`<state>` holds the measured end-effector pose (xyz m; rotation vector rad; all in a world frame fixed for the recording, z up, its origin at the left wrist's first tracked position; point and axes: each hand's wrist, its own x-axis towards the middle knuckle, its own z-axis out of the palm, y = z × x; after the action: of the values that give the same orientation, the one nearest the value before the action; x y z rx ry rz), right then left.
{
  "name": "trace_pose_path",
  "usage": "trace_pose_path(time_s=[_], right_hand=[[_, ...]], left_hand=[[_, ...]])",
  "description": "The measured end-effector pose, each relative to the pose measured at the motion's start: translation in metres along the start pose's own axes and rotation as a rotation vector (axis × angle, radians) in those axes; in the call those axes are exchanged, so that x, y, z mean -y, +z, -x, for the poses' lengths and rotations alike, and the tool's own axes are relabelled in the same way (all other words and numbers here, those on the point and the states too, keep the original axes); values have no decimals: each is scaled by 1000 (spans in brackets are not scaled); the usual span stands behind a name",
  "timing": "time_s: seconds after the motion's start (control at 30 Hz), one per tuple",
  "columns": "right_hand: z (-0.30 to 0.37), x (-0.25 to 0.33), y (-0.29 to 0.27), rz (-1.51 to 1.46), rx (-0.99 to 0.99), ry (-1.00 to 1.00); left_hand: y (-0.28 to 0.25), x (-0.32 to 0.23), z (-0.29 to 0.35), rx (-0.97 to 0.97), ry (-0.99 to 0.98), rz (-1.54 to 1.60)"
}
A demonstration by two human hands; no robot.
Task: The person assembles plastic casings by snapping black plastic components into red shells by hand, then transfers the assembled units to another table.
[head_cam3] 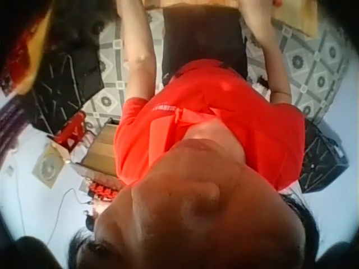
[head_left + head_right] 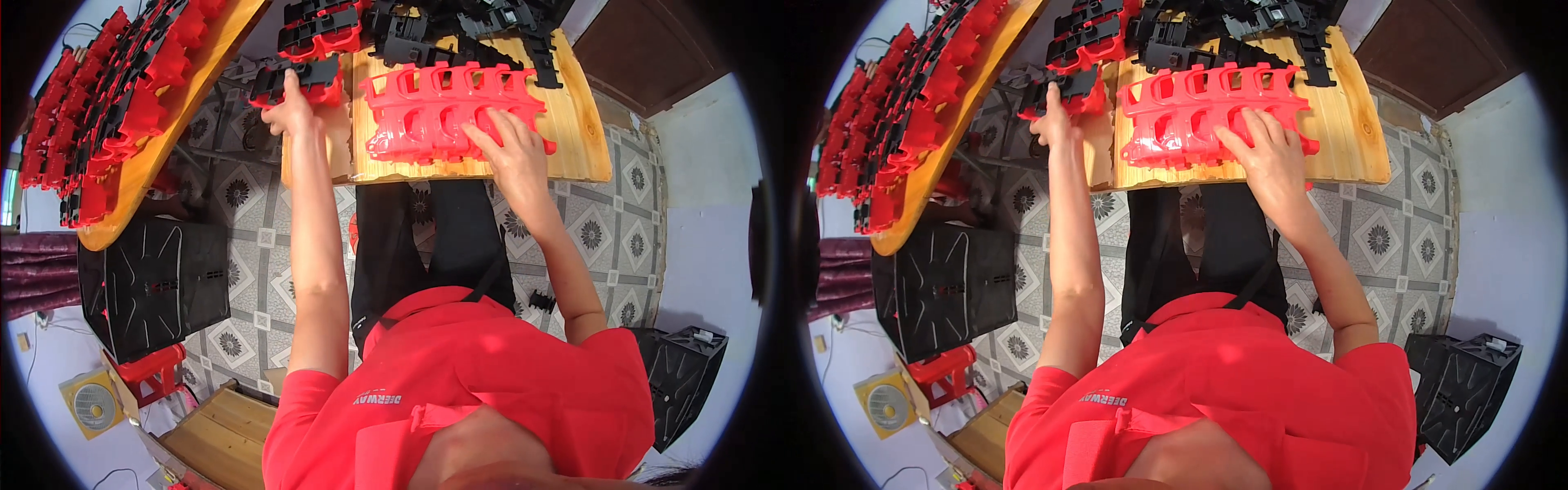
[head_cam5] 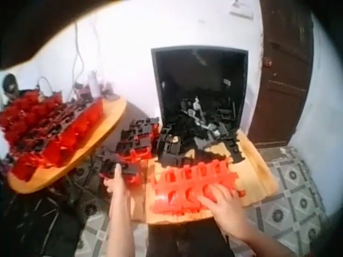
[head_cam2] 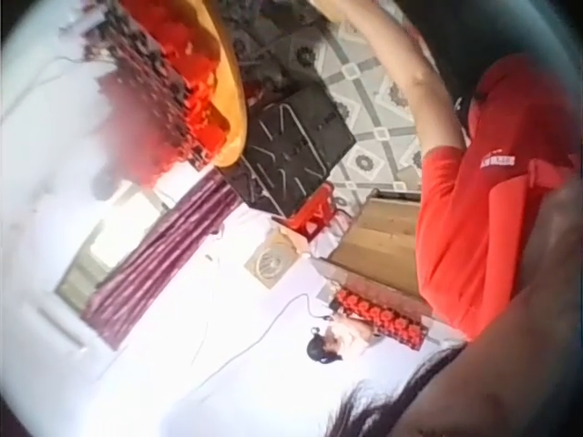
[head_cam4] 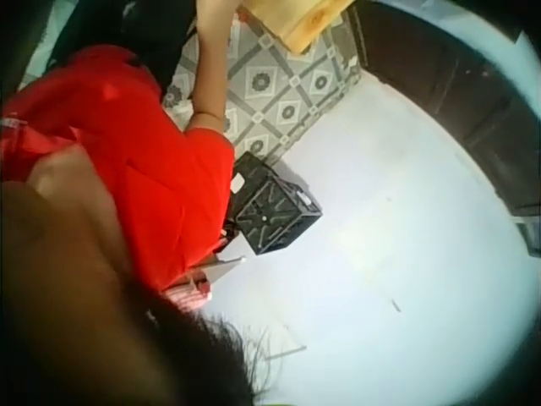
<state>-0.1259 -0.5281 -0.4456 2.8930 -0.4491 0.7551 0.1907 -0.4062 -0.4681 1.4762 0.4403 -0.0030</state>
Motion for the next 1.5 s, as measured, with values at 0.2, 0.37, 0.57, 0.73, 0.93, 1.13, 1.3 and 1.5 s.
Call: trace_pose_path(time_s=[0.2,0.37,0.57,0.73,0.93,1.13,1.3,1.5], right_hand=[[3,-28,-18,-161,-87,-8],[48,-74,6,-657,-207,509],[52,-102,2,-1248,-6,698],[65,-125,-17,-1203,-67,727],[43,-108,-59,-1041,-14,739],[39,-124,-66,-709,73,610],[48,-119,-99,-866,-253,629],[6,-82,-105,-676,-19,-295]], left_hand=[[22,-10,21,-90,32,-369],[-4,10,145,596,1324,-302],[-14,30,187,846,1672,-744],[-18,20,205,844,1542,-672],[-13,8,246,1091,1519,-496],[13,47,234,960,1752,-784],[15,36,240,1072,1433,-506],[-2,-4,253,1265,-22,320]])
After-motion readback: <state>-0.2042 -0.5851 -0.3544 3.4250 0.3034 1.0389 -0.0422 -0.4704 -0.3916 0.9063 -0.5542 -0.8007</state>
